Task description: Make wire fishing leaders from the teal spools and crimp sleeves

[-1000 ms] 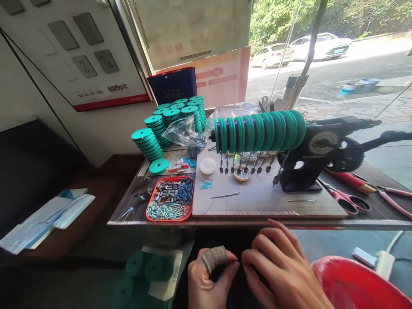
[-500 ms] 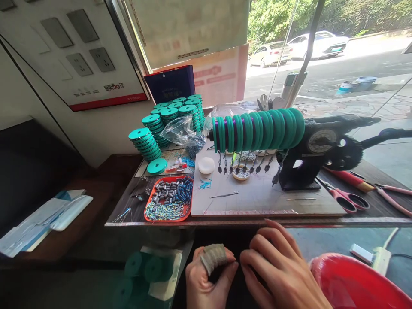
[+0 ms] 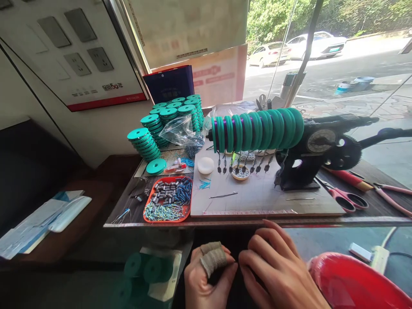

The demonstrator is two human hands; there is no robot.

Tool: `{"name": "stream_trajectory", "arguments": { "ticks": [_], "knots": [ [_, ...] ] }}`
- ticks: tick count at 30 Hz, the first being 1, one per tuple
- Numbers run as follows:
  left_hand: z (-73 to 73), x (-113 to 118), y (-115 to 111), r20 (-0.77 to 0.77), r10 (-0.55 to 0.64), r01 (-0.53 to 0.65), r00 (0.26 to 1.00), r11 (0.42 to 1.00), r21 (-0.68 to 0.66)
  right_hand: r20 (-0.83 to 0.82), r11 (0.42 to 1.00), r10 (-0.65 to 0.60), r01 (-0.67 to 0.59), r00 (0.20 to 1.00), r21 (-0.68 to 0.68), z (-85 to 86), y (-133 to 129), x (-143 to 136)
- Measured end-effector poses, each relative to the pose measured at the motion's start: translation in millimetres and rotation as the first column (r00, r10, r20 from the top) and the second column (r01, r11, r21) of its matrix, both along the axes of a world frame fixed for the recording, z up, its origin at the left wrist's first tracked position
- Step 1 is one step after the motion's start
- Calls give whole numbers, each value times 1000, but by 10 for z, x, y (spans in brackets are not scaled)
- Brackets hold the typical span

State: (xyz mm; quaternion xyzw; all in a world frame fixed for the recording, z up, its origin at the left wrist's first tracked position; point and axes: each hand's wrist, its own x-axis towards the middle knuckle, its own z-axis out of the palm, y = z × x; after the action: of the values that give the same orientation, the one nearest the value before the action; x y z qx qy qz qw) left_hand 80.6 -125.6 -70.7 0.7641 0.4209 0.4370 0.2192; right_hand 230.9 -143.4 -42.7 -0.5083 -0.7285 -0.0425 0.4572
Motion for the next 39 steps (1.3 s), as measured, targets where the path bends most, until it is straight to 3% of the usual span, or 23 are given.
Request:
{"name": "stream_trajectory", "arguments": {
  "ticks": [15, 24, 39],
  "knots": [
    [37, -28, 30, -103, -10, 22, 995, 994, 111, 22, 1000, -17, 16, 1000, 20, -29, 26, 4],
    [105, -49, 47, -218, 10, 51, 976, 960, 276, 53, 1000, -15, 14, 998, 13, -12, 32, -39],
    [152, -33, 49, -280, 37, 55, 959, 948, 312, 34, 1000, 5, -5, 999, -20, -29, 24, -35]
  ]
}}
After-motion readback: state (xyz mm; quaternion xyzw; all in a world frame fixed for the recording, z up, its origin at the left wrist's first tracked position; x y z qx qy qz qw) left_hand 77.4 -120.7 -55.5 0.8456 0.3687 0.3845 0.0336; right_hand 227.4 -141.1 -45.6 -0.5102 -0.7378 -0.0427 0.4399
